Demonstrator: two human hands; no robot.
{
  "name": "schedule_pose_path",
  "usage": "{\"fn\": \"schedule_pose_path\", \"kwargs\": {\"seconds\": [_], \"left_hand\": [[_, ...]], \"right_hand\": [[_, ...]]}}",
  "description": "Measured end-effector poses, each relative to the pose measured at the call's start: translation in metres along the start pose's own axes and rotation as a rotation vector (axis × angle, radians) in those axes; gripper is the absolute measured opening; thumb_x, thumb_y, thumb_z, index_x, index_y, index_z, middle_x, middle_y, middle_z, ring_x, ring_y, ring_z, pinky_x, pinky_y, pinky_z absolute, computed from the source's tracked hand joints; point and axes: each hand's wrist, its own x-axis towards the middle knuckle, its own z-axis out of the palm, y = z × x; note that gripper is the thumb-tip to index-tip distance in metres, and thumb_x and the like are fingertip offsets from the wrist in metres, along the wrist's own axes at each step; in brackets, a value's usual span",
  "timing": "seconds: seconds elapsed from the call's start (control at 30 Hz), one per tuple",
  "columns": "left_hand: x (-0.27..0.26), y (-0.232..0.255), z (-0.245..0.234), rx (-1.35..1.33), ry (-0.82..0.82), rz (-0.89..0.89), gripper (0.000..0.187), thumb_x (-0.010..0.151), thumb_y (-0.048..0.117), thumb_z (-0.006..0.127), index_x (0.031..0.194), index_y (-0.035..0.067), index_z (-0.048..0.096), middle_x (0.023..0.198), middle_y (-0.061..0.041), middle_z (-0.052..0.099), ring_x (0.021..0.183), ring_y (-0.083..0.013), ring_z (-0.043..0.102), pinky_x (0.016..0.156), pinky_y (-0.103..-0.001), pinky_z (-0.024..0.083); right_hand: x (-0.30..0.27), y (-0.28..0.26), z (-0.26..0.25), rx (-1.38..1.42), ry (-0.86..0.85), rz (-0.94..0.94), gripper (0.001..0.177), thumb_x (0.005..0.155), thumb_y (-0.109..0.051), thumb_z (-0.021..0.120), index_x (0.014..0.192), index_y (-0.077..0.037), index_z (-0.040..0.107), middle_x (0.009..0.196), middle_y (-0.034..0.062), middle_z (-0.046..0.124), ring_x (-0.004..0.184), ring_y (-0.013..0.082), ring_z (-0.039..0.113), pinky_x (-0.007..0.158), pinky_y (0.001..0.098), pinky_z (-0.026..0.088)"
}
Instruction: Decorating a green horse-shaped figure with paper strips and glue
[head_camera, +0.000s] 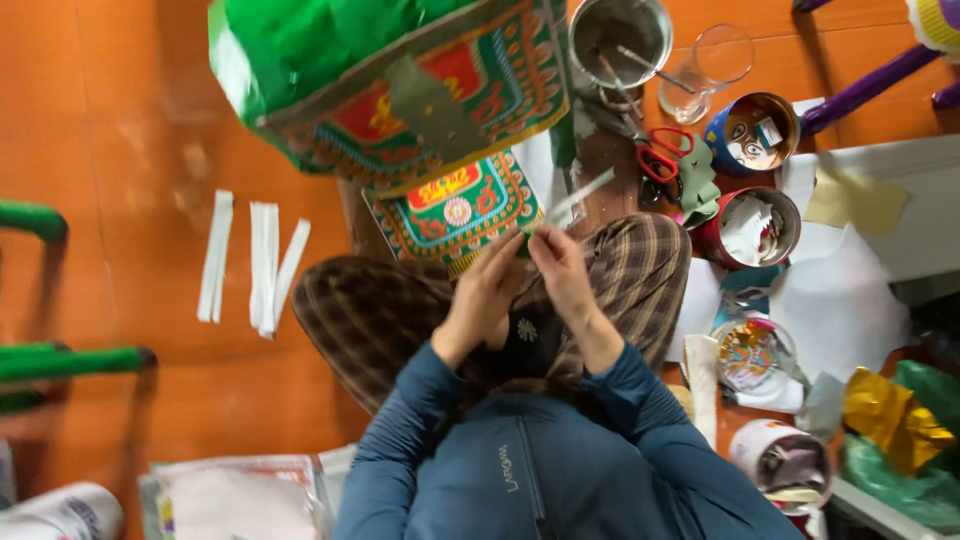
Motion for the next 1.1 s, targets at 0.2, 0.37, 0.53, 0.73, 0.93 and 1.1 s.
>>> {"fn": "schedule_pose_path", "kwargs": {"seconds": [0.2,0.37,0.53,0.73,0.93,1.1], "left_hand": [[-0.004,-0.033,-0.002,-0.018,0.106,-0.247,0.027,0.1,0.012,0.08,0.126,0.019,0.083,0.108,-0.009,0.084,0.103,-0.03,0.081,0.086,-0.041,0.066],[-0.02,-0.114,-0.019,-0.3,0.078,-0.541,0.011,0.1,0.008,0.079,0.108,0.01,0.085,0.09,-0.01,0.084,0.089,-0.0148,0.076,0.081,-0.039,0.064],[0.003,-0.089,-0.017,-0.519,0.088,-0.723,0.021,0.099,0.001,0.071,0.114,0.006,0.085,0.094,-0.007,0.08,0.09,-0.0122,0.065,0.082,-0.031,0.056],[-0.001,-0.121,-0.009,-0.561,0.079,-0.782,0.013,0.102,0.004,0.072,0.108,0.005,0.084,0.091,-0.012,0.079,0.085,-0.0147,0.066,0.077,-0.033,0.054],[0.006,-0.116,-0.006,-0.518,0.109,-0.788,0.01,0.101,0.005,0.075,0.108,0.003,0.082,0.091,-0.006,0.077,0.089,-0.013,0.065,0.078,-0.029,0.053],[0.008,-0.106,-0.006,-0.46,0.042,-0.773,0.016,0.103,0.005,0.075,0.117,0.001,0.083,0.091,-0.015,0.081,0.087,-0.0153,0.069,0.077,-0.034,0.057]], "right_hand": [[0.008,0.096,-0.034,0.023,-0.214,0.064,0.041,0.116,-0.039,0.058,0.109,-0.01,0.087,0.1,0.0071,0.083,0.102,0.0176,0.074,0.096,0.0409,0.059],[0.098,0.015,-0.066,-0.254,-0.134,-0.2,0.011,0.096,-0.01,0.074,0.097,-0.007,0.085,0.088,0.0163,0.082,0.088,0.0307,0.078,0.086,0.0466,0.061],[0.26,0.067,-0.116,-1.228,0.131,-0.199,0.017,0.104,-0.033,0.074,0.103,-0.021,0.085,0.101,0.0096,0.075,0.097,0.0391,0.074,0.077,0.0555,0.063],[0.343,0.167,-0.128,-1.363,0.112,0.217,0.02,0.11,-0.022,0.058,0.126,-0.017,0.069,0.12,0.0217,0.061,0.108,0.0512,0.071,0.077,0.0686,0.059],[0.266,0.07,-0.13,-1.306,0.026,0.257,0.029,0.109,-0.018,0.052,0.13,-0.021,0.072,0.124,0.0172,0.057,0.099,0.0508,0.077,0.084,0.0675,0.062],[0.227,0.112,-0.106,-1.14,0.157,0.088,0.045,0.101,-0.014,0.064,0.144,-0.026,0.07,0.116,0.0166,0.062,0.092,0.0506,0.078,0.08,0.0624,0.066]]}}
